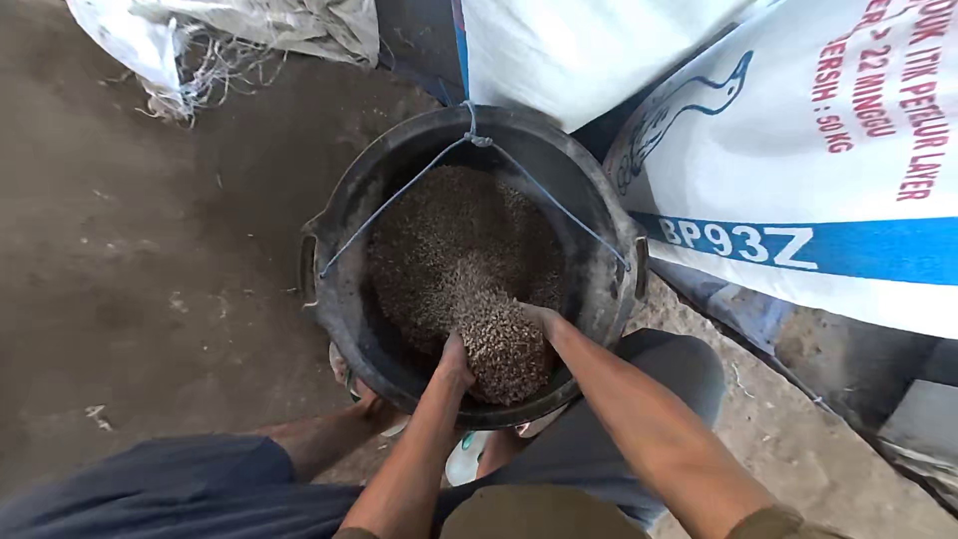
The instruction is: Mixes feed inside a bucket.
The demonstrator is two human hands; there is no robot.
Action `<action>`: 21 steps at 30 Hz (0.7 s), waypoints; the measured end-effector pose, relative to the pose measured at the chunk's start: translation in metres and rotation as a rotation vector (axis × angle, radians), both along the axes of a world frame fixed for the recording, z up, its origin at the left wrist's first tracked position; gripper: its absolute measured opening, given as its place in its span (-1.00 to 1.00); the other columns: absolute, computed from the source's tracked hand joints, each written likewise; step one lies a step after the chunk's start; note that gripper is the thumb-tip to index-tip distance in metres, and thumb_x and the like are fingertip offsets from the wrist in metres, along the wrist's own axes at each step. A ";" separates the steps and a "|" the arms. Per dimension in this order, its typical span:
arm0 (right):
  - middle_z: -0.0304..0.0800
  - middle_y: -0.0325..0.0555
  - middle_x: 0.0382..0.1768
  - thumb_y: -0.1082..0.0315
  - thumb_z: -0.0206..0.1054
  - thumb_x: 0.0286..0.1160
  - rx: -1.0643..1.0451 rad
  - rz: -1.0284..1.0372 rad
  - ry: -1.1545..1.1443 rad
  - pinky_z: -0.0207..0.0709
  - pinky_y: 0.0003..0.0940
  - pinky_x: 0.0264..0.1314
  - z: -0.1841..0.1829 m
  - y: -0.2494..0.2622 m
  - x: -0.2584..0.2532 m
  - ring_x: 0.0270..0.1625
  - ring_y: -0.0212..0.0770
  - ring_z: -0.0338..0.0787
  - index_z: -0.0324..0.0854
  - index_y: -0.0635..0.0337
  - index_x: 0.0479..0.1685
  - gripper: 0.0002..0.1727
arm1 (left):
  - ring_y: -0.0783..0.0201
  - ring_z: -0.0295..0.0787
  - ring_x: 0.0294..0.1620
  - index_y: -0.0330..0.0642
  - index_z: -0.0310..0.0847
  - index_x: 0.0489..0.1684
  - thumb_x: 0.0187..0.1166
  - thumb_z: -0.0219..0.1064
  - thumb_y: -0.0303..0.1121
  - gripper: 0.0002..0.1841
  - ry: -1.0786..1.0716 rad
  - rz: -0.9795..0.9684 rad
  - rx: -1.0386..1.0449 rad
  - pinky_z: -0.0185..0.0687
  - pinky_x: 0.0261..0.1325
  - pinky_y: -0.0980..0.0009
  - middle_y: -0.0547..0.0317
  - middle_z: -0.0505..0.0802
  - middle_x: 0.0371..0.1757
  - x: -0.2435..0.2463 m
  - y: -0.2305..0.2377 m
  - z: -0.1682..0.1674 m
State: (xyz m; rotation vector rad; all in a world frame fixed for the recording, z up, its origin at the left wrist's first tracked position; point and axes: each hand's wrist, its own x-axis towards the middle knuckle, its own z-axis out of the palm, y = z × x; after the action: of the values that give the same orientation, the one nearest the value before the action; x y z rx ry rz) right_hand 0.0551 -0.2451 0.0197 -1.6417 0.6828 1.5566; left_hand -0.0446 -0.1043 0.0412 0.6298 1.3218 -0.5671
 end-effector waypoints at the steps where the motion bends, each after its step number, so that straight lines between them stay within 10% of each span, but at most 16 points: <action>1: 0.61 0.14 0.39 0.04 -0.19 0.94 0.078 0.015 -0.011 0.53 -0.17 0.40 0.001 0.001 0.005 0.32 -0.13 0.66 0.40 0.26 0.59 -0.43 | 0.17 0.74 -0.17 -0.12 0.50 0.26 0.90 -0.38 0.07 -0.42 -0.040 0.019 0.003 0.70 -0.15 0.12 0.03 0.77 -0.13 0.002 0.004 0.005; 4: 0.68 -0.02 0.26 0.22 -0.02 0.85 0.303 0.119 -0.159 0.56 -0.33 0.29 0.023 0.006 0.031 0.17 -0.32 0.68 0.38 0.20 0.60 -0.54 | 0.31 0.72 -0.42 -0.09 0.49 0.03 0.92 -0.43 -0.05 -0.48 -0.187 0.091 0.023 0.69 -0.40 0.32 0.17 0.75 -0.39 0.018 0.016 0.027; 8: 0.75 -0.18 -0.07 0.52 0.22 0.60 0.418 0.169 -0.415 0.68 -0.51 0.02 0.051 0.035 0.078 -0.11 -0.50 0.73 0.49 0.29 0.33 -0.65 | 0.25 0.69 -0.16 -0.16 0.51 0.37 0.91 -0.08 -0.19 -0.64 -0.215 -0.243 0.479 0.65 -0.12 0.22 0.05 0.74 -0.09 0.053 0.054 0.038; 11: 0.78 0.10 0.31 0.07 0.46 0.59 0.132 0.497 -0.688 0.53 0.07 0.51 0.035 0.038 0.117 0.38 -0.05 0.74 0.63 0.19 0.44 -0.46 | -0.36 0.53 0.44 -0.18 0.45 0.57 0.68 0.23 0.12 -0.36 -0.104 -0.467 0.859 0.48 0.35 -0.35 -0.45 0.51 0.53 0.056 0.086 0.005; 15: 0.73 -0.06 0.46 -0.24 0.15 0.71 -0.051 0.480 -0.812 0.39 0.28 0.65 -0.026 0.021 0.111 0.57 0.01 0.64 0.69 -0.15 0.47 -0.43 | -0.48 0.01 0.78 0.20 -0.26 0.94 0.38 0.26 0.52 0.14 0.024 -0.267 0.703 0.30 0.39 -0.61 -0.35 -0.13 0.88 0.033 0.078 -0.034; 21: 0.60 0.13 0.56 -0.30 0.18 0.66 0.034 0.103 -0.527 0.34 0.30 0.65 -0.047 0.032 0.047 0.63 0.13 0.53 0.56 0.07 0.58 -0.26 | -0.17 0.40 0.65 -0.17 -0.02 0.84 0.42 0.42 0.32 0.09 0.030 -0.092 0.491 0.39 0.56 -0.23 -0.31 0.47 0.64 0.039 0.028 -0.048</action>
State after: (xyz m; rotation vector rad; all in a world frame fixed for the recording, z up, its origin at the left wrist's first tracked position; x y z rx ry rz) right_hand 0.1023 -0.2134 -0.0270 -1.9730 0.2917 1.1153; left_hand -0.0053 -0.0765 -0.0073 1.0907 1.4769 -0.3234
